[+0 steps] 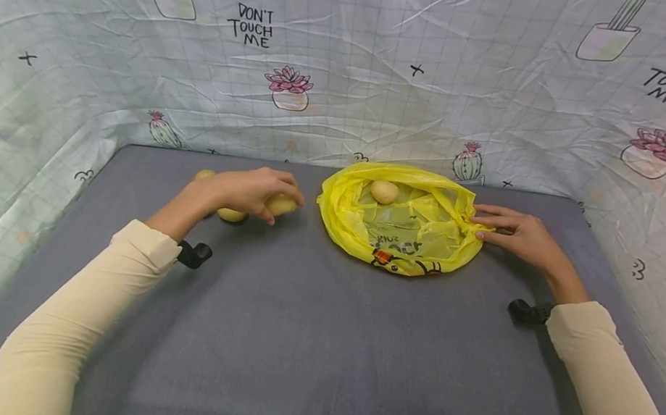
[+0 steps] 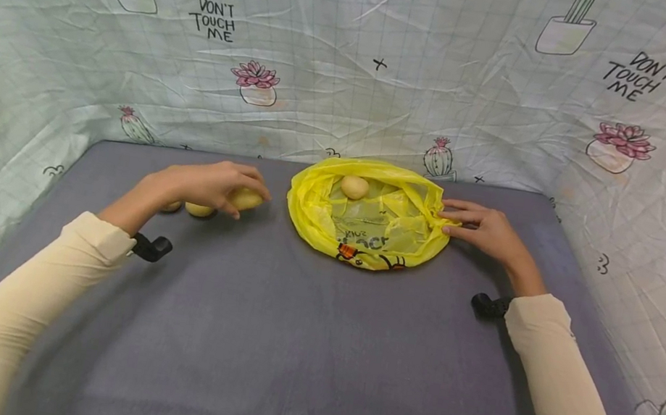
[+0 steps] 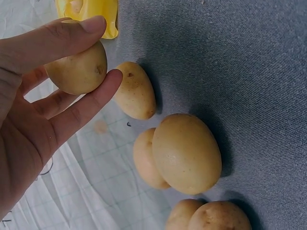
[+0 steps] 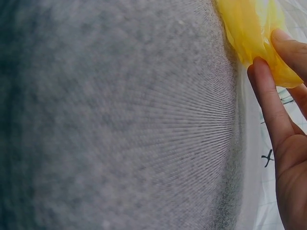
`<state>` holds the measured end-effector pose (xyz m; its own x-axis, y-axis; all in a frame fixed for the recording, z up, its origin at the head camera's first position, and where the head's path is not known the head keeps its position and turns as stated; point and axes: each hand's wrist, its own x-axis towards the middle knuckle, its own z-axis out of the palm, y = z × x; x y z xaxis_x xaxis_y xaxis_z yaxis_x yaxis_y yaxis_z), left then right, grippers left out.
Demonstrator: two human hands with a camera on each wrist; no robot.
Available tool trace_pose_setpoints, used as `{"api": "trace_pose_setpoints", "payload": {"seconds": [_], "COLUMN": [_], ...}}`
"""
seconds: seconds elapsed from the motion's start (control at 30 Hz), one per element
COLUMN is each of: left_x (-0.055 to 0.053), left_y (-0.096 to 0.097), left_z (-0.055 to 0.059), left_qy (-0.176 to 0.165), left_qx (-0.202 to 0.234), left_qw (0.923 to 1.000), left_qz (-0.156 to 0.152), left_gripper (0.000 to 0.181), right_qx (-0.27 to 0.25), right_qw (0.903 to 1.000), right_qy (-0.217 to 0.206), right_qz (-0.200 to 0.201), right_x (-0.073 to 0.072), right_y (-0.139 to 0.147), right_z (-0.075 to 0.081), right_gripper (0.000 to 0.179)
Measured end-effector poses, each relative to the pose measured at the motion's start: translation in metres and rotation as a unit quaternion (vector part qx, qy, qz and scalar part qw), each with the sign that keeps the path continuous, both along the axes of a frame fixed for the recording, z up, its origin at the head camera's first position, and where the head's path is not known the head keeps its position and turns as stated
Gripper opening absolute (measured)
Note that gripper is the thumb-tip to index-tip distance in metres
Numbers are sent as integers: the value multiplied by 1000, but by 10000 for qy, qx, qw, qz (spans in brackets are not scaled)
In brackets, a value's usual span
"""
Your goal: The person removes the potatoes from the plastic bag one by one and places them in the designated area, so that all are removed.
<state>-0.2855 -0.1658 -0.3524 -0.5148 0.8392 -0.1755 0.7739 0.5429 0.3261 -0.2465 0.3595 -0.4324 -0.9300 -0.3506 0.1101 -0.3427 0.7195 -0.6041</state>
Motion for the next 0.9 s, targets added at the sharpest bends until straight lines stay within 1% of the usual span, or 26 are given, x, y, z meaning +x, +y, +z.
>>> {"api": "trace_pose_setpoints", "payload": {"seconds": [0.23, 0.3, 0.47, 0.77, 0.9], "left_x": [-3, -3, -3, -6, -7], "left_y": [-1, -1, -3, -8, -9], "left_z": [-2, -1, -3, -15, -17], "left_qy": [-9, -29, -44, -3, -42], "left_qx": [-94, -145, -218, -127, -187], "left_qw": [9999, 9999, 9997, 9997, 9996], "left_qz": [-35, -5, -41, -208, -210], "left_gripper": [53, 54, 52, 53, 54], "right_qx": [-13, 9, 30, 67, 113], "right_qw": [10000, 10000, 10000, 9999, 9999], "right_qy": [-7, 19, 15, 93, 71], "right_qz": [-23, -15, -15, -37, -33], "right_x": [0, 0, 0, 1, 0], "right_y": [-1, -1, -1, -1, -1], "right_z": [2, 2, 2, 1, 1], "right_gripper": [32, 32, 32, 31, 32]}}
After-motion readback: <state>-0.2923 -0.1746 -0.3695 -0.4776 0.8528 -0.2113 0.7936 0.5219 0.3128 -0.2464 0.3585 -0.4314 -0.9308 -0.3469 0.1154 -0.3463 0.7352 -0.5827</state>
